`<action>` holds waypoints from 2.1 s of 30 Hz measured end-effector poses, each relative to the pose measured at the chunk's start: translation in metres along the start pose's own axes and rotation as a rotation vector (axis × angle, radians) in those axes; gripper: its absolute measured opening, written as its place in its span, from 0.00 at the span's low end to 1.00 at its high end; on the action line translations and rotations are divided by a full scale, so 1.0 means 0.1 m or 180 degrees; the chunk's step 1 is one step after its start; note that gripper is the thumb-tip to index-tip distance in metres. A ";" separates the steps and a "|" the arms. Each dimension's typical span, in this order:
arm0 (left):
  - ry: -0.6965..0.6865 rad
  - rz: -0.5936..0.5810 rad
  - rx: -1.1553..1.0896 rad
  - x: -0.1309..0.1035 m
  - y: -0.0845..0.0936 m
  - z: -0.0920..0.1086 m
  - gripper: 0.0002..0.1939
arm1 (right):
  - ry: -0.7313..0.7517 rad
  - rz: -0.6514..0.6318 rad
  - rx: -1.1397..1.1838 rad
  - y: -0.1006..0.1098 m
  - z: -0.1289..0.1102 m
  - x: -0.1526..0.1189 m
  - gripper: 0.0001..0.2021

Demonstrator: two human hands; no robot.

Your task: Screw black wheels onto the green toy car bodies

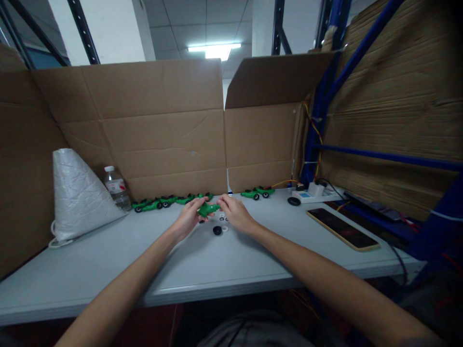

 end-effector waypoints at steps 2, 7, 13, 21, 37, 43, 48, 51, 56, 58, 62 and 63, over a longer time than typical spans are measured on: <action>-0.0119 0.0147 0.0079 0.01 0.00 0.01 0.21 | -0.0017 0.0015 -0.0055 0.01 0.02 0.01 0.12; -0.0339 0.0599 0.0209 0.07 0.07 0.05 0.22 | 0.0172 -0.0373 -0.0704 0.06 0.07 -0.03 0.07; -0.0249 0.0623 0.0259 0.05 0.06 0.05 0.23 | 0.0369 -0.0809 -0.1104 0.04 0.10 -0.09 0.05; -0.0124 0.0358 0.0094 0.06 0.09 0.03 0.26 | 0.0339 -0.0878 -0.1147 0.02 0.12 -0.09 0.02; -0.0113 0.0401 -0.0033 0.06 0.10 0.02 0.19 | 0.0298 -0.0943 -0.1224 0.04 0.08 -0.11 0.02; -0.0156 0.0398 -0.0008 0.06 0.11 0.01 0.18 | 0.0309 -0.1000 -0.1222 0.03 0.10 -0.12 0.02; -0.0148 0.0472 0.0020 0.07 0.12 0.00 0.20 | 0.0356 -0.1004 -0.1255 -0.01 0.16 -0.13 0.03; -0.0185 0.0535 0.0073 0.08 0.12 0.00 0.23 | 0.0376 -0.1013 -0.1260 -0.03 0.19 -0.14 0.03; -0.0216 0.0595 0.0155 0.11 0.13 -0.03 0.29 | 0.0400 -0.1165 -0.1341 -0.03 0.19 -0.15 0.04; -0.0243 0.0583 0.0202 0.11 0.12 -0.04 0.31 | 0.0397 -0.1204 -0.1383 -0.03 0.19 -0.15 0.04; -0.0377 0.0511 0.0348 0.11 0.12 -0.05 0.35 | 0.0367 -0.1238 -0.1425 -0.04 0.20 -0.15 0.04; -0.0408 0.0492 0.0382 0.11 0.13 -0.05 0.35 | 0.0353 -0.1244 -0.1417 -0.05 0.20 -0.15 0.04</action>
Point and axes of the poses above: each hand's wrist, its own x-axis towards the middle knuckle, its own y-axis out of the back of the hand, z = x × y, the point moved 1 cm from there along x, towards the middle knuckle, and after that the axes turned 10 degrees about z, right-handed, at the moved point
